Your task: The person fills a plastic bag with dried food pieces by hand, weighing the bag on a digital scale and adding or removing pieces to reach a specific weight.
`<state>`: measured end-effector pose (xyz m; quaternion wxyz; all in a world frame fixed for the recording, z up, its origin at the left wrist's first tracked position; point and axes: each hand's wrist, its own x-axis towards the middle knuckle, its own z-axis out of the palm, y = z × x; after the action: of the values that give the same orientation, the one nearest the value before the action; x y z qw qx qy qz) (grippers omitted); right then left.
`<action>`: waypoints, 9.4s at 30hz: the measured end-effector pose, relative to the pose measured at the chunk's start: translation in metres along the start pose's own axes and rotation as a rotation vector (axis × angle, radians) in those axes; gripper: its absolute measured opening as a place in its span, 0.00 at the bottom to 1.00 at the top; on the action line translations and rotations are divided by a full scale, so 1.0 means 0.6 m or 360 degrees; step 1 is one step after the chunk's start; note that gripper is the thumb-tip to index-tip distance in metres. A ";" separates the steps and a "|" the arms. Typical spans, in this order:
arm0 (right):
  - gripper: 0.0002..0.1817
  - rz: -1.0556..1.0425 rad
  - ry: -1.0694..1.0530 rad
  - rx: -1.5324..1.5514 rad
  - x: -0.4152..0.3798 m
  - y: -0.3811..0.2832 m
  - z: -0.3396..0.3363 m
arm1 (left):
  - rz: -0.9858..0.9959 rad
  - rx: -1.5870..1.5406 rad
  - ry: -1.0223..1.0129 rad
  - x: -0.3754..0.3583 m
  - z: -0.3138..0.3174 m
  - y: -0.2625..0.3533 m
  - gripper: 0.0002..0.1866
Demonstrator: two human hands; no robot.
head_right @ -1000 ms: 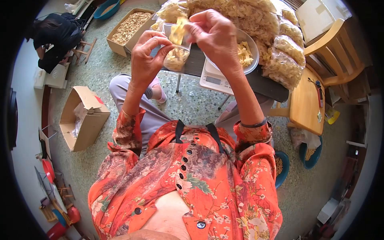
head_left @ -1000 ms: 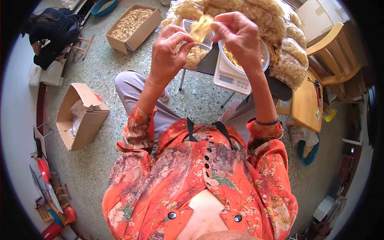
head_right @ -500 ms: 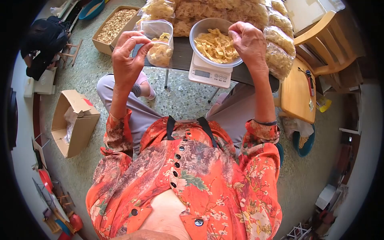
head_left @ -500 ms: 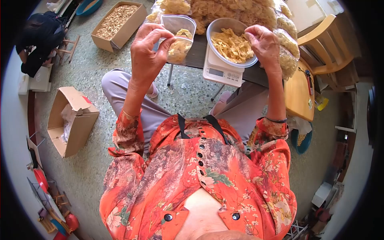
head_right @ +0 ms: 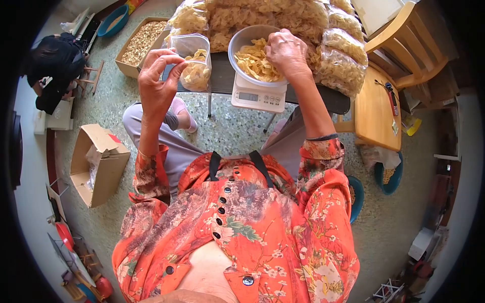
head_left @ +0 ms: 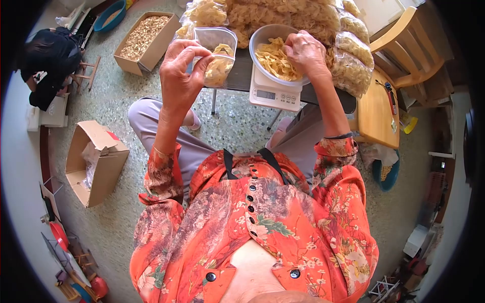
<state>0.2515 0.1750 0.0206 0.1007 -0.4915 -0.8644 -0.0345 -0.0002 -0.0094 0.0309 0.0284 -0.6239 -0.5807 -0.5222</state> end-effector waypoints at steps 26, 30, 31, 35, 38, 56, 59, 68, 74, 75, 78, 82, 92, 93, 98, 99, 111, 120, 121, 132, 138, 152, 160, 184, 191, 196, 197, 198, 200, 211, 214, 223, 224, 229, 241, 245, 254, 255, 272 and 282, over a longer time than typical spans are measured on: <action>0.08 -0.0288 0.0604 0.2242 -0.025 -0.181 -0.103 | 0.0058 -0.0105 -0.0030 0.007 0.002 -0.006 0.08; 0.08 -0.0380 0.0363 0.1606 -0.021 -0.194 -0.082 | 0.0098 -0.0062 0.0058 0.007 0.002 -0.002 0.08; 0.08 -0.0450 0.0393 0.1541 -0.021 -0.189 -0.080 | 0.0093 -0.0058 0.0061 0.007 0.000 -0.004 0.08; 0.08 -0.0535 0.0347 0.1489 -0.029 -0.176 -0.094 | 0.0126 0.0022 0.0052 0.000 -0.003 -0.012 0.08; 0.17 -0.0676 0.0108 0.1389 -0.029 -0.172 -0.104 | 0.0158 0.0047 0.0046 -0.001 -0.009 -0.013 0.08; 0.28 -0.0863 -0.0594 0.0403 0.007 -0.227 -0.049 | 0.0291 0.0043 -0.0025 0.009 -0.015 -0.019 0.06; 0.26 -0.0989 -0.0051 0.0760 0.002 -0.200 -0.037 | 0.0210 0.0058 -0.0031 0.011 -0.022 -0.016 0.06; 0.06 -0.0488 0.0172 0.0919 -0.014 0.008 -0.089 | 0.0139 0.0067 0.0013 0.006 -0.017 -0.020 0.06; 0.09 -0.0059 0.0048 0.0505 -0.031 0.057 -0.072 | 0.0060 0.0049 0.0097 0.013 -0.003 -0.016 0.05; 0.10 -0.0051 0.0033 0.0446 -0.032 0.054 -0.070 | 0.0042 0.0049 0.0110 0.015 -0.001 -0.014 0.05; 0.15 0.0007 -0.0068 0.0302 -0.030 0.047 -0.061 | -0.0022 0.0037 0.0161 0.018 0.007 -0.008 0.05; 0.17 -0.0079 -0.0066 0.0235 -0.028 0.051 -0.027 | -0.0012 0.0033 0.0228 0.017 0.019 -0.008 0.05; 0.15 -0.0031 0.0018 0.0954 -0.028 0.065 -0.038 | -0.0018 -0.0055 0.0268 0.015 0.023 -0.012 0.05; 0.15 -0.0001 0.0029 0.1047 -0.028 0.067 -0.043 | -0.0023 -0.0080 0.0278 0.016 0.023 -0.012 0.05; 0.13 0.0036 0.0198 0.1435 -0.033 0.059 -0.048 | -0.0038 -0.0046 0.0304 0.020 0.025 0.000 0.05; 0.13 0.0037 0.0200 0.1434 -0.034 0.060 -0.045 | -0.0045 -0.0006 0.0297 0.020 0.026 0.002 0.05; 0.11 0.0136 0.0262 0.2046 -0.041 0.007 -0.092 | 0.0134 0.0020 0.0016 0.013 -0.008 -0.017 0.08; 0.09 -0.0243 0.0261 0.2295 -0.008 -0.180 -0.130 | 0.0122 -0.0066 0.0041 0.013 -0.001 -0.014 0.07; 0.09 -0.0310 0.0300 0.2268 0.001 -0.194 -0.115 | 0.0120 -0.0069 0.0046 0.014 -0.002 -0.014 0.07; 0.07 -0.0795 0.0532 0.1524 0.022 -0.221 -0.090 | 0.0195 0.0011 0.0134 0.013 -0.005 -0.012 0.08; 0.06 -0.0278 0.0600 0.1811 -0.002 -0.099 -0.085 | 0.0196 0.0074 0.0089 0.005 0.000 -0.026 0.07; 0.14 -0.0157 -0.0012 0.0767 -0.051 0.015 -0.031 | 0.0135 0.0013 -0.0034 0.010 0.003 -0.007 0.07; 0.12 -0.0123 -0.0133 0.0600 -0.033 0.010 -0.007 | 0.0194 0.0089 -0.0053 0.010 0.000 -0.011 0.07; 0.08 0.0023 0.0054 0.1898 -0.051 0.052 -0.068 | 0.0185 0.0048 0.0015 0.011 0.004 -0.003 0.07; 0.07 -0.0288 0.0334 0.2619 -0.031 -0.094 -0.106 | 0.0176 -0.0020 0.0037 0.010 0.006 -0.011 0.09; 0.06 -0.0534 0.0357 0.2381 -0.003 -0.196 -0.076 | 0.0202 0.0025 0.0036 0.012 0.005 -0.008 0.07; 0.06 -0.0509 0.0385 0.2020 -0.001 -0.206 -0.071 | 0.0219 0.0042 0.0044 0.013 0.004 -0.008 0.07; 0.05 -0.0542 0.0391 0.1691 -0.005 -0.208 -0.077 | 0.0236 0.0056 0.0051 0.013 0.003 -0.008 0.07; 0.06 -0.0565 0.0373 0.1307 -0.003 -0.206 -0.067 | 0.0223 0.0082 0.0079 0.010 0.003 -0.009 0.07; 0.07 -0.0732 0.0422 0.1317 -0.036 -0.175 -0.077 | 0.0290 0.0216 -0.0051 0.014 -0.004 -0.026 0.08; 0.09 -0.0890 0.0477 0.1100 -0.033 -0.174 -0.041 | 0.0306 0.0157 -0.0152 0.027 -0.011 -0.031 0.07; 0.03 -0.0804 0.0653 0.0918 0.000 -0.180 -0.030 | 0.0353 0.0160 -0.0774 0.076 -0.051 -0.034 0.07; 0.03 -0.0780 0.0615 0.0907 -0.003 -0.179 -0.031 | 0.0337 0.0111 -0.0871 0.075 -0.046 -0.035 0.07; 0.03 -0.0791 0.0694 0.0914 -0.015 -0.175 -0.025 | 0.0387 0.0412 -0.1057 0.059 -0.035 -0.032 0.18; 0.09 -0.0800 0.0690 0.0819 -0.033 -0.179 -0.022 | 0.0298 0.0900 -0.1134 0.036 0.004 -0.056 0.17; 0.09 -0.0822 0.0753 0.0873 -0.027 -0.184 -0.028 | 0.0360 0.0772 -0.0992 0.043 -0.008 -0.052 0.20; 0.05 -0.0810 0.0695 0.0923 -0.004 -0.160 -0.009 | 0.0175 0.0259 -0.0666 0.028 -0.014 -0.025 0.09; 0.05 -0.0814 0.0694 0.0921 -0.005 -0.155 -0.010 | 0.0060 0.0065 -0.0604 0.026 -0.012 -0.014 0.08; 0.05 -0.0352 0.0599 0.1085 -0.020 -0.029 -0.062 | 0.0039 -0.0042 -0.0378 0.020 -0.006 -0.003 0.06; 0.12 -0.0301 -0.0078 0.0741 -0.045 0.028 -0.045 | 0.0089 -0.0067 -0.0257 0.019 -0.003 0.005 0.05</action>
<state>0.2829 0.1564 0.0406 0.1865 -0.3727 -0.8933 0.1683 -0.0017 -0.0036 0.0411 -0.0170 -0.6803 -0.5524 -0.4813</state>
